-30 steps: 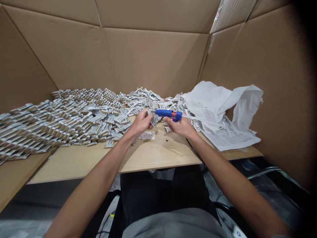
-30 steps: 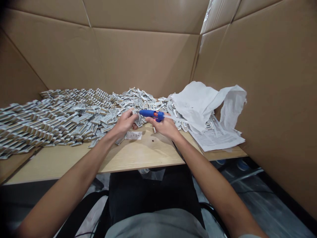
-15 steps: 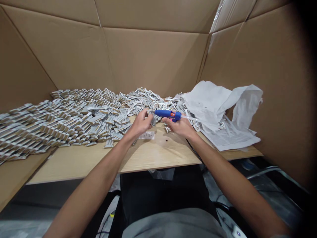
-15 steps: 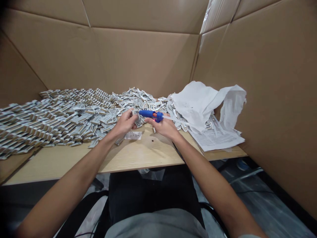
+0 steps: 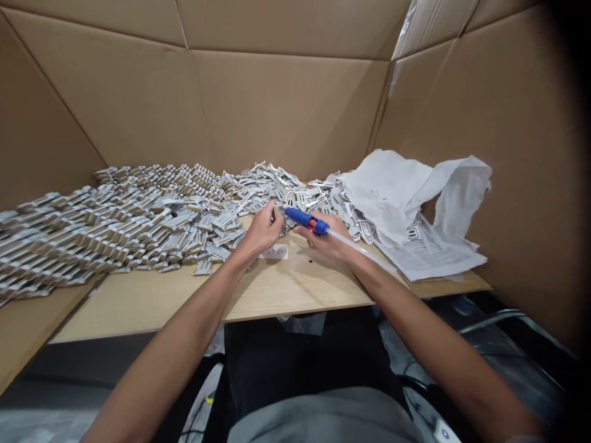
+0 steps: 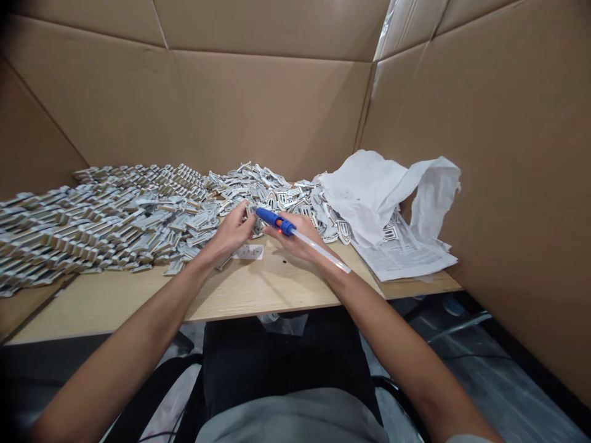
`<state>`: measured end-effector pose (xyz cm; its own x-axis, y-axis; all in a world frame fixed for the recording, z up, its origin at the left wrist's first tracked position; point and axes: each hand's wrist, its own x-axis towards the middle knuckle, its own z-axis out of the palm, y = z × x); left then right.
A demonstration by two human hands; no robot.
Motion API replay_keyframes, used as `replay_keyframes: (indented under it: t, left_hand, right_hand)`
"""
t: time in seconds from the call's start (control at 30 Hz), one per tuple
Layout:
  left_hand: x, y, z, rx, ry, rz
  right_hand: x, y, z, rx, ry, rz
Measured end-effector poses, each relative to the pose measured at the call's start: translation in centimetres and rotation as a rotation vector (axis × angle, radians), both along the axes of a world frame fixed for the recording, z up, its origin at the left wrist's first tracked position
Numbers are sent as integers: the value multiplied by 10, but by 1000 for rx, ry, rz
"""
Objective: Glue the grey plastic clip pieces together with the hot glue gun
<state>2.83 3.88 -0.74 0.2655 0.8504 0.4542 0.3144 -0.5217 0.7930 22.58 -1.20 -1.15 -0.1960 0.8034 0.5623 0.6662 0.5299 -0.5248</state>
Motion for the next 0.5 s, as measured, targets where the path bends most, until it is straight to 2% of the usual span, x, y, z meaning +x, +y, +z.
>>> replay_keyframes:
  t: [0.13, 0.23, 0.3, 0.4, 0.5]
  left_hand:
    - [-2, 3, -2, -10, 22, -9]
    - [-4, 4, -3, -22, -4, -21]
    - [-4, 4, -2, -30, -10, -27]
    - [-4, 4, -1, -9, 20, -32]
    - [-10, 8, 4, 17, 21, 19]
  right_hand:
    - [-1, 3, -6, 82, -55, 80]
    - [-2, 2, -9, 141, -58, 90]
    - [-4, 1, -8, 201, -19, 39]
    - [-4, -1, -5, 272, 106, -127]
    - [1, -2, 0, 218, 224, -230]
